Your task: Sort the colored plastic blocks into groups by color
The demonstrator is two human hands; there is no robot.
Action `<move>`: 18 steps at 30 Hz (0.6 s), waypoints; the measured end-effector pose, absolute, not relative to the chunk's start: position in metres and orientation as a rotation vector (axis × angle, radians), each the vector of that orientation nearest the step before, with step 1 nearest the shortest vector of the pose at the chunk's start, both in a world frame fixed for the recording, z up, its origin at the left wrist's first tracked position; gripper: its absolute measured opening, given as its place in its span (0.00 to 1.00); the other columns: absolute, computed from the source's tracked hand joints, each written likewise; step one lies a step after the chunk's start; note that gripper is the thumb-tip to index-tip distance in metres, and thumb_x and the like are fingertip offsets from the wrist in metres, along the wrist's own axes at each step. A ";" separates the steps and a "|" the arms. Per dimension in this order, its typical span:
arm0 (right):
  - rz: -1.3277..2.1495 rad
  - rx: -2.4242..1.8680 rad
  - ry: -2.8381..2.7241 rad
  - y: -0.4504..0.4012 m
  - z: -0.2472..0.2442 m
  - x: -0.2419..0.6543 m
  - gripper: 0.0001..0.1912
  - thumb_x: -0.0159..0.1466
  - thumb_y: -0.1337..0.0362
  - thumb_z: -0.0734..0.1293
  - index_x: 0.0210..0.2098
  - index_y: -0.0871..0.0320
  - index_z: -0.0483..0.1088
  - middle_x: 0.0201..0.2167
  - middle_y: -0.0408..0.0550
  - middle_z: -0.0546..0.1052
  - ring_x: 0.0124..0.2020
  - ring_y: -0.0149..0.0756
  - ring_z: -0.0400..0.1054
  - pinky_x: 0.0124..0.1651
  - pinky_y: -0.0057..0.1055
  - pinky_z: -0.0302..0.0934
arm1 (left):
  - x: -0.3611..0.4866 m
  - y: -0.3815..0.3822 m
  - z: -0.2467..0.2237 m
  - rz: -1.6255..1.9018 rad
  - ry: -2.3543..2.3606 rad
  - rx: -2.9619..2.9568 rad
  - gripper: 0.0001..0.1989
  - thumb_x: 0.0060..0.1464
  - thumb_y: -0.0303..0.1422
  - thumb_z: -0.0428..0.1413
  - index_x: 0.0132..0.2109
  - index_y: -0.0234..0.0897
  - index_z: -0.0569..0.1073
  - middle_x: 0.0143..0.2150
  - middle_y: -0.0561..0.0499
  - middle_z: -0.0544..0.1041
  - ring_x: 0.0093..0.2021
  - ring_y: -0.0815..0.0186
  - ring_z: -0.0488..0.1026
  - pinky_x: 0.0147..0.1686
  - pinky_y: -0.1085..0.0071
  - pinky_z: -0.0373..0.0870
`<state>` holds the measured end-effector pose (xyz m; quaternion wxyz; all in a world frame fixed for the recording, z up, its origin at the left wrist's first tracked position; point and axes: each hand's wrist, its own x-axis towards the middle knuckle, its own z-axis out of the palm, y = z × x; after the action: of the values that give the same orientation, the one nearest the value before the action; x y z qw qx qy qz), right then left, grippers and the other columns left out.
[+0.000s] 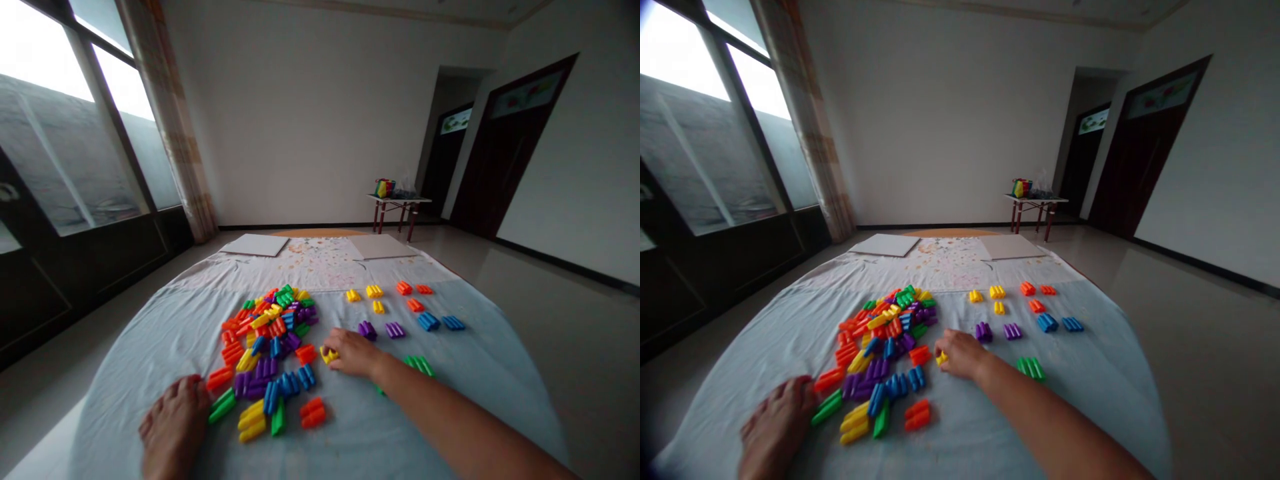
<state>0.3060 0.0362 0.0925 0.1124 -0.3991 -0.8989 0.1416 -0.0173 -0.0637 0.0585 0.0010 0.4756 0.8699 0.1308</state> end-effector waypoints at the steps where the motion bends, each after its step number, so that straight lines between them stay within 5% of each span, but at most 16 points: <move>1: 0.456 -1.150 -2.656 0.034 0.095 0.310 0.13 0.52 0.66 0.70 0.38 0.56 0.72 0.38 0.46 0.72 0.40 0.36 0.68 0.44 0.29 0.60 | -0.016 -0.064 0.060 0.405 2.734 1.483 0.26 0.56 0.43 0.32 0.49 0.37 0.67 0.52 0.42 0.69 0.53 0.52 0.63 0.53 0.58 0.53; 9: 0.445 -0.991 -2.728 0.048 0.097 0.315 0.26 0.49 0.70 0.68 0.49 0.57 0.69 0.48 0.51 0.72 0.50 0.42 0.64 0.54 0.35 0.55 | -0.016 -0.066 0.063 0.425 2.709 1.514 0.26 0.56 0.44 0.33 0.49 0.36 0.67 0.52 0.42 0.69 0.53 0.52 0.64 0.53 0.58 0.54; 18: 0.374 -1.081 -2.568 0.078 0.099 0.329 0.25 0.51 0.74 0.65 0.48 0.56 0.70 0.47 0.49 0.74 0.50 0.40 0.64 0.53 0.34 0.56 | -0.045 -0.059 0.031 0.472 2.699 1.583 0.25 0.54 0.46 0.37 0.48 0.38 0.69 0.50 0.41 0.70 0.50 0.49 0.65 0.51 0.55 0.56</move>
<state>0.3294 0.0780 0.0994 0.1646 -0.3792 -0.9011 0.1311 -0.0447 -0.0588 0.0311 -0.0117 0.5003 0.8528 0.1492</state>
